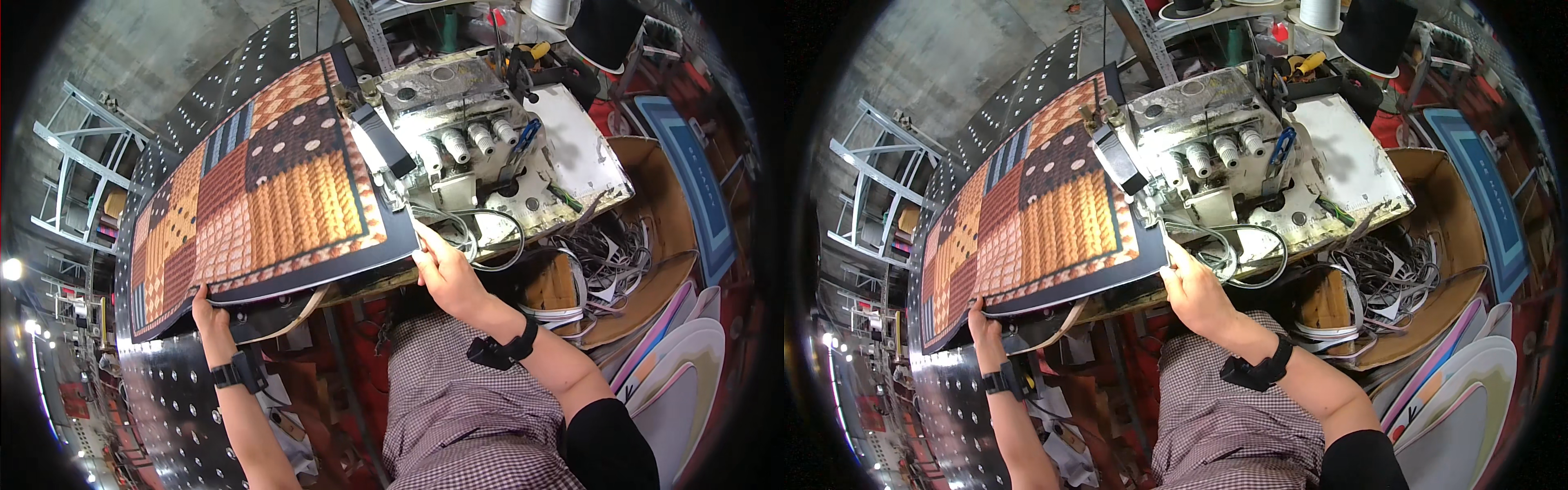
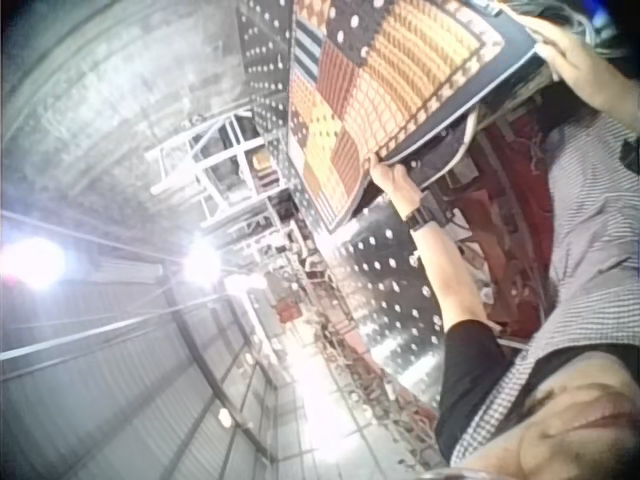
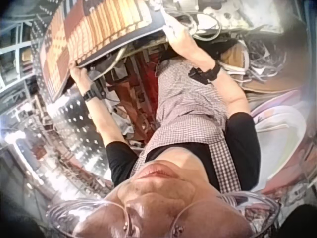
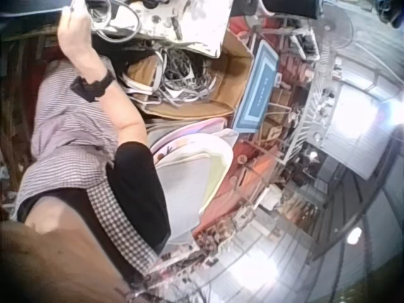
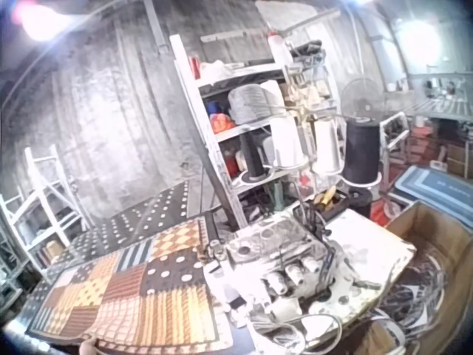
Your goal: The person uses tweezers to clear thread from a sewing machine, then repeatedly folds and unfolds a mat on the table. Finally, they use snips to trim the thread at the edge of the mat.
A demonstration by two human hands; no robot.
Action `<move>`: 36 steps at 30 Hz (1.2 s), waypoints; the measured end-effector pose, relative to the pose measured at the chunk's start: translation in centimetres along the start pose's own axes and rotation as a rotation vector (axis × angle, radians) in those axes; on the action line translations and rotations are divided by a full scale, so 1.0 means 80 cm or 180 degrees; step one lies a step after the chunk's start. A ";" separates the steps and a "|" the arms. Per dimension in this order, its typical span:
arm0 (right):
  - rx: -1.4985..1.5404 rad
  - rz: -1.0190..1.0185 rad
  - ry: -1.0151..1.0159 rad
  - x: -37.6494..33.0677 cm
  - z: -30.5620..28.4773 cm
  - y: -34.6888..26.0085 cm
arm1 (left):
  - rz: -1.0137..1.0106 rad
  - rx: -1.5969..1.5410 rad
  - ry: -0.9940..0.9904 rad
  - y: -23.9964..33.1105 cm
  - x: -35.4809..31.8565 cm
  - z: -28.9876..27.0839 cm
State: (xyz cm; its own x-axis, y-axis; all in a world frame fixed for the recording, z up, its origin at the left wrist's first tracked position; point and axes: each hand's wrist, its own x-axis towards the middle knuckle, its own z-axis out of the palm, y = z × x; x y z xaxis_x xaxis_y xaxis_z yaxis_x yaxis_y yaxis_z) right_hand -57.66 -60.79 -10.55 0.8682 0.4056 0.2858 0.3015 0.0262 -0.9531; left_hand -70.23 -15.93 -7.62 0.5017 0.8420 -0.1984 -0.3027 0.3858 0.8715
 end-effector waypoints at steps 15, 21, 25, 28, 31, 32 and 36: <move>-0.0072 0.0636 -0.0046 -0.155 -0.056 0.001 | -0.0385 0.0340 -0.0672 0.062 0.014 -0.040; -0.0578 0.1110 -0.0200 -0.216 -0.089 -0.016 | -0.0224 0.0831 0.0005 0.065 0.055 -0.104; -0.0695 0.0856 -0.0228 -0.218 -0.086 -0.018 | -0.0138 0.0578 0.0287 0.069 0.024 -0.120; -0.0729 0.0749 -0.0217 -0.206 -0.083 -0.023 | 0.1610 0.4307 -0.0237 0.028 -0.059 -0.085; -0.0760 0.0392 -0.0574 -0.191 -0.063 -0.059 | 0.1855 0.2503 -0.0179 0.034 -0.103 -0.160; -0.0726 0.0210 -0.0711 -0.187 -0.056 -0.070 | 0.1170 0.1130 -0.0148 0.031 -0.123 -0.172; -0.0862 -0.0231 -0.1136 -0.174 -0.005 -0.122 | 0.0636 0.0463 0.0555 0.005 -0.359 -0.122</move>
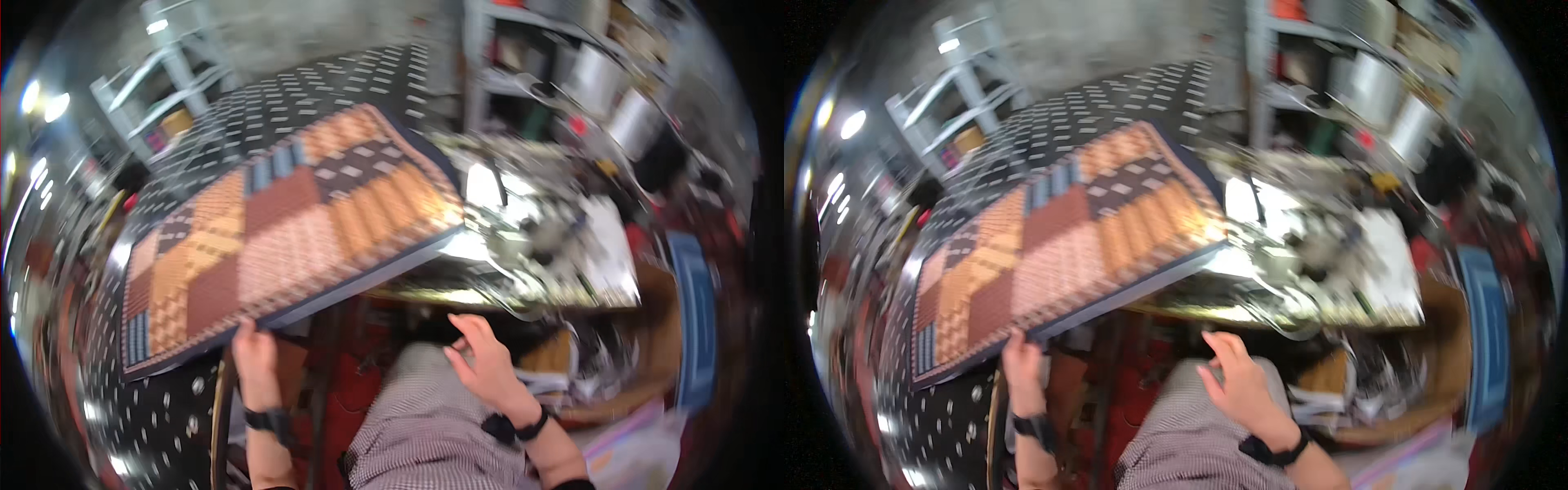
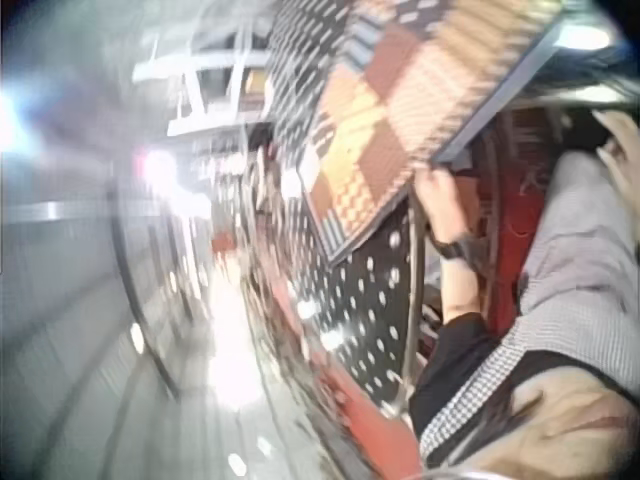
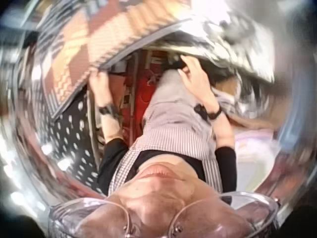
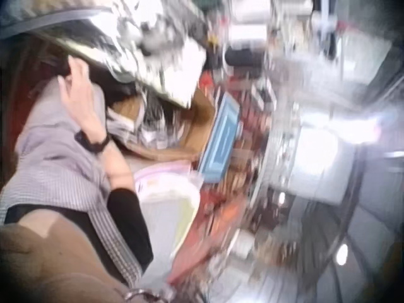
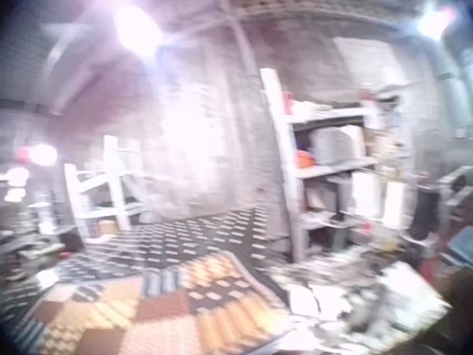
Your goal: The person uses tweezers to clear thread from a sewing machine, then repeatedly folds and unfolds a mat on the table. Finally, they use snips to trim the thread at the edge of the mat.
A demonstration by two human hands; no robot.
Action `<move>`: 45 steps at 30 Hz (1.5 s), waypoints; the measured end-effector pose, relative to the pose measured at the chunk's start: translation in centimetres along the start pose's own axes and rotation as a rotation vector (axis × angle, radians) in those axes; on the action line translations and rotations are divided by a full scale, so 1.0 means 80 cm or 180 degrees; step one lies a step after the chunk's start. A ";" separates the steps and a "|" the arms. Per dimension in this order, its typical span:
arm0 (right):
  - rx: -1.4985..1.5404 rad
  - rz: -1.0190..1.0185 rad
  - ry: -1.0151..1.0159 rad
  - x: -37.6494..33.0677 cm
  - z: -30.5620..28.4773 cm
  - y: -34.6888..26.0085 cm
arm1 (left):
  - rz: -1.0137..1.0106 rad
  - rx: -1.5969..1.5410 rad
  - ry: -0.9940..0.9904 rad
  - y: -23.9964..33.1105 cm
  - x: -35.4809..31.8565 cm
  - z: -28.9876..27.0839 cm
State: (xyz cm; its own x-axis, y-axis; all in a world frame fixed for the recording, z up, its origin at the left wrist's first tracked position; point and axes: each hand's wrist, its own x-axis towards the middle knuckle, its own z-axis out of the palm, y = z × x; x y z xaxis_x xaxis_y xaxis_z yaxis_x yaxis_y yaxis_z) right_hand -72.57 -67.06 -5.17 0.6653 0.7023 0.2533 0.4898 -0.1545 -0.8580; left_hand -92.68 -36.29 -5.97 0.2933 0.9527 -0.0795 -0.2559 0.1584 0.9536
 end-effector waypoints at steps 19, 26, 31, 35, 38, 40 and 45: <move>-0.0722 -0.3512 -0.2313 -0.020 0.216 -0.113 | 0.1272 -0.0126 0.2079 0.070 -0.284 -0.244; 0.1258 -0.0946 -0.2561 -0.011 0.212 -0.088 | 0.2369 0.3988 0.0717 0.175 -0.111 -0.137; 0.2386 0.1091 -0.2564 -0.007 0.157 -0.113 | 0.2618 0.3193 0.1474 0.216 -0.079 -0.177; 0.1732 0.1052 -0.2378 -0.021 0.077 -0.120 | 0.0735 0.1735 0.1870 0.175 -0.030 -0.276; 0.1821 0.0792 -0.2712 -0.016 0.032 -0.073 | -0.0164 0.0708 0.1092 0.161 -0.018 -0.240; 0.2205 0.0430 -0.1824 -0.016 0.013 -0.081 | -0.0341 0.0418 0.0330 0.152 -0.004 -0.238; -0.0085 -0.0846 0.0490 0.029 -0.018 0.015 | -0.0043 -0.0878 0.0491 0.135 0.020 -0.251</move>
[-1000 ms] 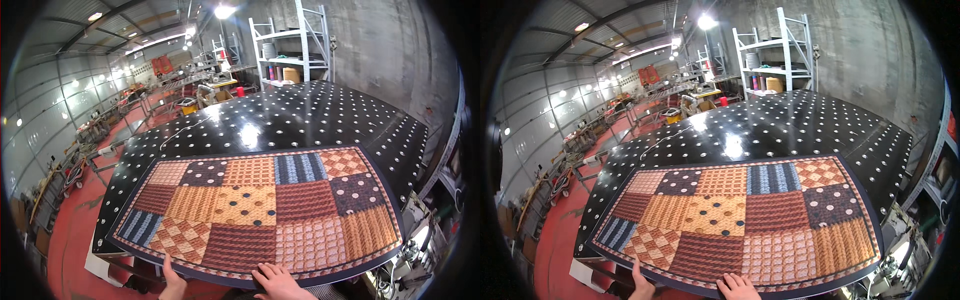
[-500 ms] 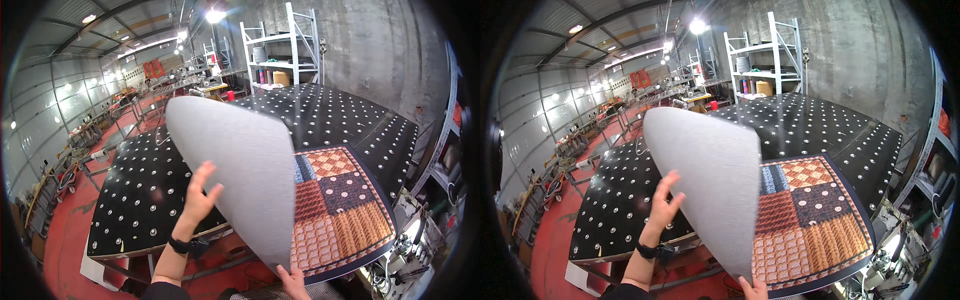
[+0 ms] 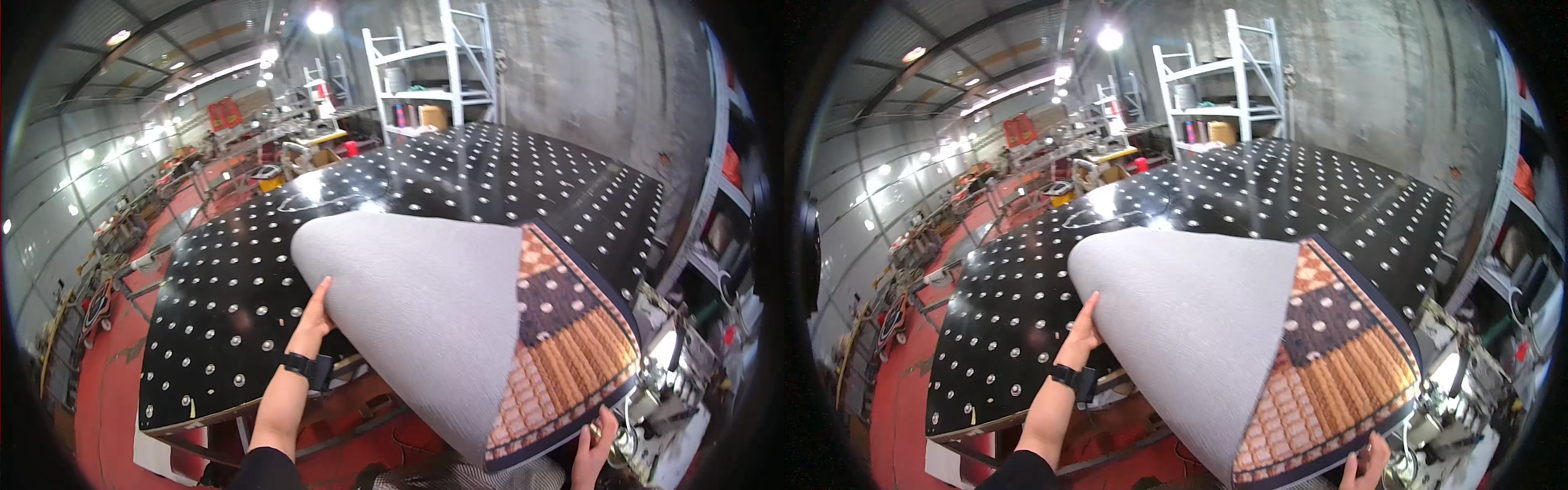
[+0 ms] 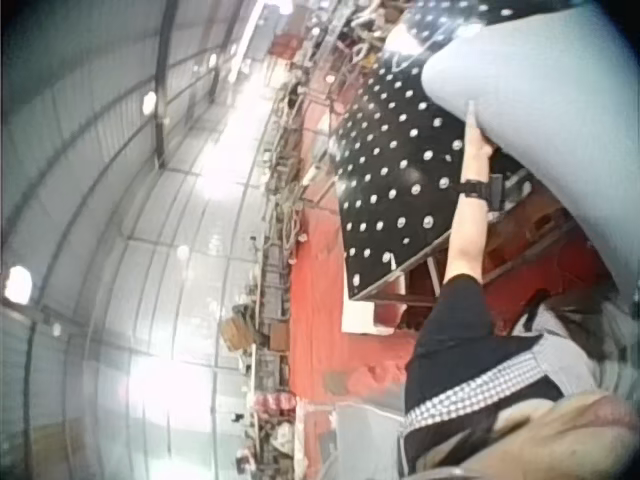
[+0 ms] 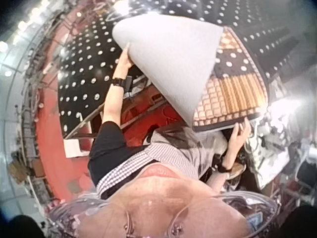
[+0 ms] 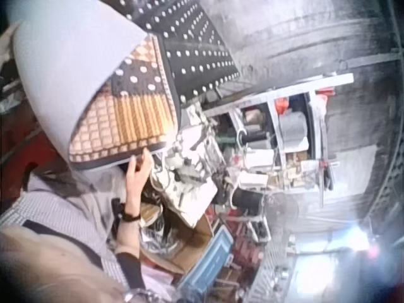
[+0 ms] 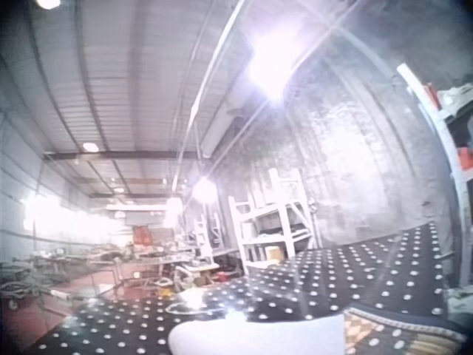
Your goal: The person uses tweezers to clear thread from a sewing machine, then repeatedly folds and unfolds a mat on the table. Finally, they use snips to trim the thread at the edge of the mat.
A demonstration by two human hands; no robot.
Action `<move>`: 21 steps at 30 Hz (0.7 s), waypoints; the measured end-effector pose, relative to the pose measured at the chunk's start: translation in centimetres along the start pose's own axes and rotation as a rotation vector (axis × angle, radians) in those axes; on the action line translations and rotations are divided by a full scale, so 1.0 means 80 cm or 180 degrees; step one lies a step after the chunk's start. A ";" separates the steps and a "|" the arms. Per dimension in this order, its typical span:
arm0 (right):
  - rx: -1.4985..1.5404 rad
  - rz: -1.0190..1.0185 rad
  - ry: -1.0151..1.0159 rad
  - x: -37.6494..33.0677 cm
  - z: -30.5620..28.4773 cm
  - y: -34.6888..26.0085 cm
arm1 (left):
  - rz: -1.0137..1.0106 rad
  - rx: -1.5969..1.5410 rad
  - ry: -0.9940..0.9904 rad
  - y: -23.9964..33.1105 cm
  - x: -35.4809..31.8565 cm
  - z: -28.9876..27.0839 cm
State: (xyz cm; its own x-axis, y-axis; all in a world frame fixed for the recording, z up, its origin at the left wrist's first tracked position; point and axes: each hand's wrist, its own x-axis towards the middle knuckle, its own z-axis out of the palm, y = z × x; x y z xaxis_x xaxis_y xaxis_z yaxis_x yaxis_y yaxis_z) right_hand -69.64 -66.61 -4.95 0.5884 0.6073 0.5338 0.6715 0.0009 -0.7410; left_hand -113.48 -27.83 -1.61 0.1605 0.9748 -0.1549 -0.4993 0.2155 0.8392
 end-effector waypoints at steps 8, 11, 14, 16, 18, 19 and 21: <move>0.2240 0.1536 0.0050 0.078 -0.002 0.072 | 0.1539 0.0474 0.0146 -0.027 -0.124 0.020; 0.1730 0.1200 0.0203 0.112 0.013 0.108 | 0.1719 0.1254 -0.0046 -0.016 -0.170 -0.052; 0.1411 0.1405 0.0010 0.116 0.021 0.116 | 0.0510 0.0210 0.0768 -0.011 -0.171 -0.047; 0.1567 0.1239 -0.0038 0.114 0.022 0.115 | 0.0465 0.0241 0.0685 -0.023 -0.155 -0.030; 0.1780 0.1419 0.0014 0.103 0.020 0.115 | 0.0454 0.0262 0.0633 -0.028 -0.147 -0.018; 0.1816 0.1475 0.0020 0.097 0.018 0.116 | 0.0456 0.0265 0.0614 -0.030 -0.145 -0.016; 0.1527 0.1336 -0.0040 0.088 0.012 0.117 | 0.0459 0.0250 0.0597 -0.038 -0.148 -0.014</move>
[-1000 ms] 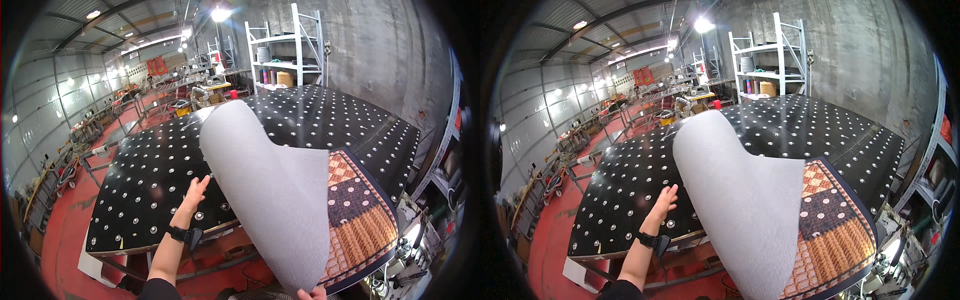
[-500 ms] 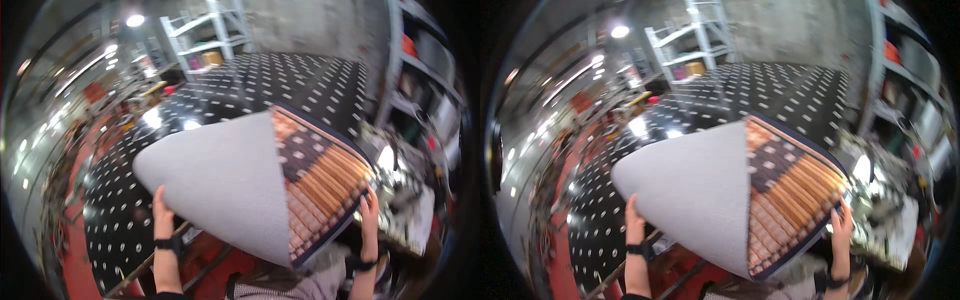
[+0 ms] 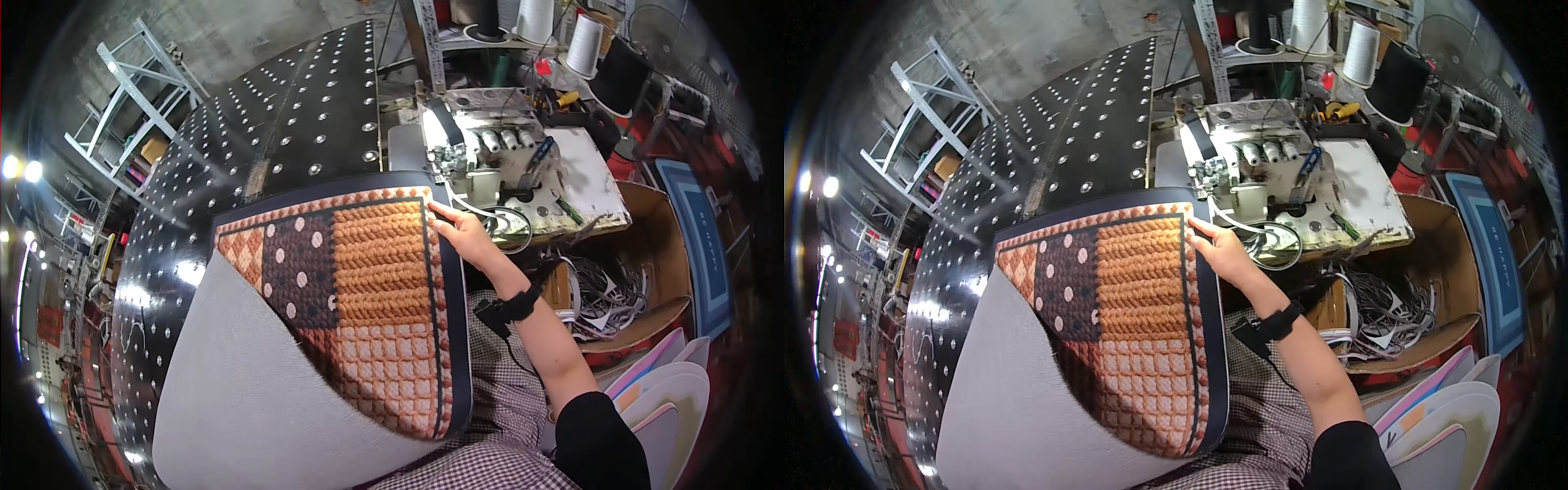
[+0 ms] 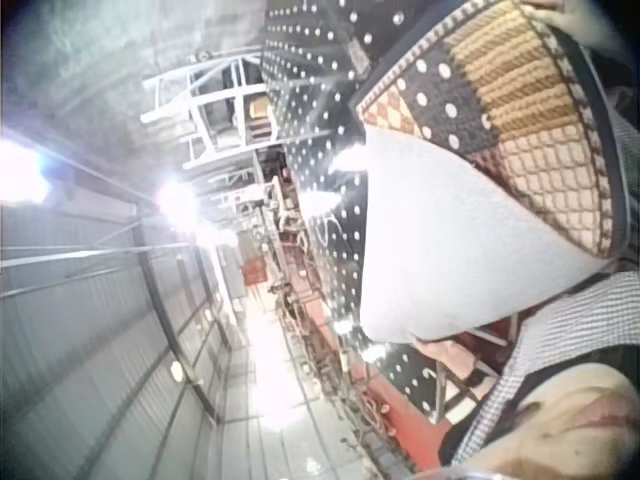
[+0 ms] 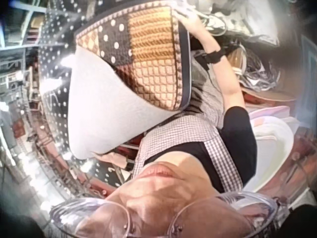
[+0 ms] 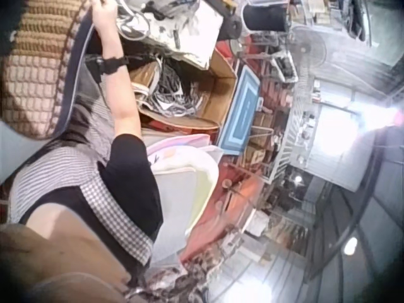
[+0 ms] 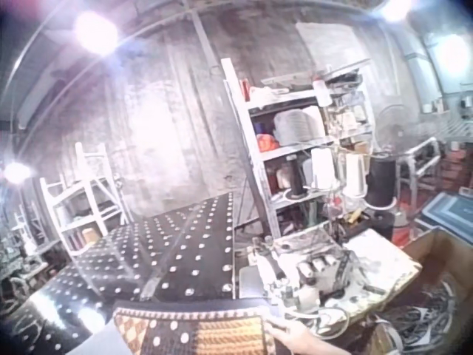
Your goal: The person uses tweezers to clear thread from a sewing machine, then repeatedly folds and unfolds a mat on the table. Finally, they use snips to trim the thread at the edge of the mat.
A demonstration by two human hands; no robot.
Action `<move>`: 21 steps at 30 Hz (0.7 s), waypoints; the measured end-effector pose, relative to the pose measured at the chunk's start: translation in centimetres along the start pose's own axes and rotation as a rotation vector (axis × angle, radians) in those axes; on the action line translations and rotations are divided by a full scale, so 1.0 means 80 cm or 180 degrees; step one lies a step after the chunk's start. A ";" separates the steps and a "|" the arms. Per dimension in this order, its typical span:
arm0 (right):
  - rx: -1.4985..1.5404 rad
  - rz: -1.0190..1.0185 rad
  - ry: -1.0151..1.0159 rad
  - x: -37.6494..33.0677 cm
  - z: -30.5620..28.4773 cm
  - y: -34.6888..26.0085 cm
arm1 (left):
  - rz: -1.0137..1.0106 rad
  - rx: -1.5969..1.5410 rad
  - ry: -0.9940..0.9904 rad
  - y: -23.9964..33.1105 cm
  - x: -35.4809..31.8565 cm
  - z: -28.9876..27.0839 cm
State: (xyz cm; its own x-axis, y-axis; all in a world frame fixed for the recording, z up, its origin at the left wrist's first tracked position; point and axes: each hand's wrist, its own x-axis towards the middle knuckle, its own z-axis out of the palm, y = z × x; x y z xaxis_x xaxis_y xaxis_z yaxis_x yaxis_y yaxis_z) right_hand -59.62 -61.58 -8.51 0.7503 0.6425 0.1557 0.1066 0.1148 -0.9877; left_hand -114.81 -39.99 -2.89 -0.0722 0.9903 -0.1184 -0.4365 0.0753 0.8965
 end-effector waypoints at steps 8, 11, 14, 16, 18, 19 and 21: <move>-0.0731 -0.0636 0.0489 -0.034 0.019 0.046 | 0.0105 -0.0218 0.0062 -0.031 -0.021 0.005; -0.0749 -0.0522 0.0393 -0.058 0.027 0.045 | 0.0134 -0.0309 0.0080 -0.041 -0.024 0.015; -0.0962 -0.0710 0.0386 -0.069 0.027 0.043 | 0.0173 -0.0379 0.0118 -0.050 -0.028 0.022; -0.0883 -0.0769 0.0375 -0.074 0.030 0.041 | 0.0215 -0.0411 0.0164 -0.054 -0.033 0.018; -0.0837 -0.0584 0.0326 -0.079 0.029 0.036 | 0.0260 -0.0435 0.0208 -0.054 -0.039 0.016; -0.0805 -0.0571 0.0321 -0.082 0.029 0.035 | 0.0284 -0.0444 0.0227 -0.053 -0.042 0.016; -0.0883 -0.0633 0.0290 -0.087 0.027 0.031 | 0.0340 -0.0464 0.0269 -0.049 -0.045 0.018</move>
State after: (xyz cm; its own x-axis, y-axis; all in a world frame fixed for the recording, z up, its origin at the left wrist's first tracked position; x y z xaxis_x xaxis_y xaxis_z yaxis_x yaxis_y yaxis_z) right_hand -66.00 -64.15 -12.00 0.7508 0.5567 0.3555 0.4203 0.0126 -0.9073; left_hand -111.56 -43.68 -5.36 -0.1975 0.9780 -0.0668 -0.5471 -0.0534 0.8354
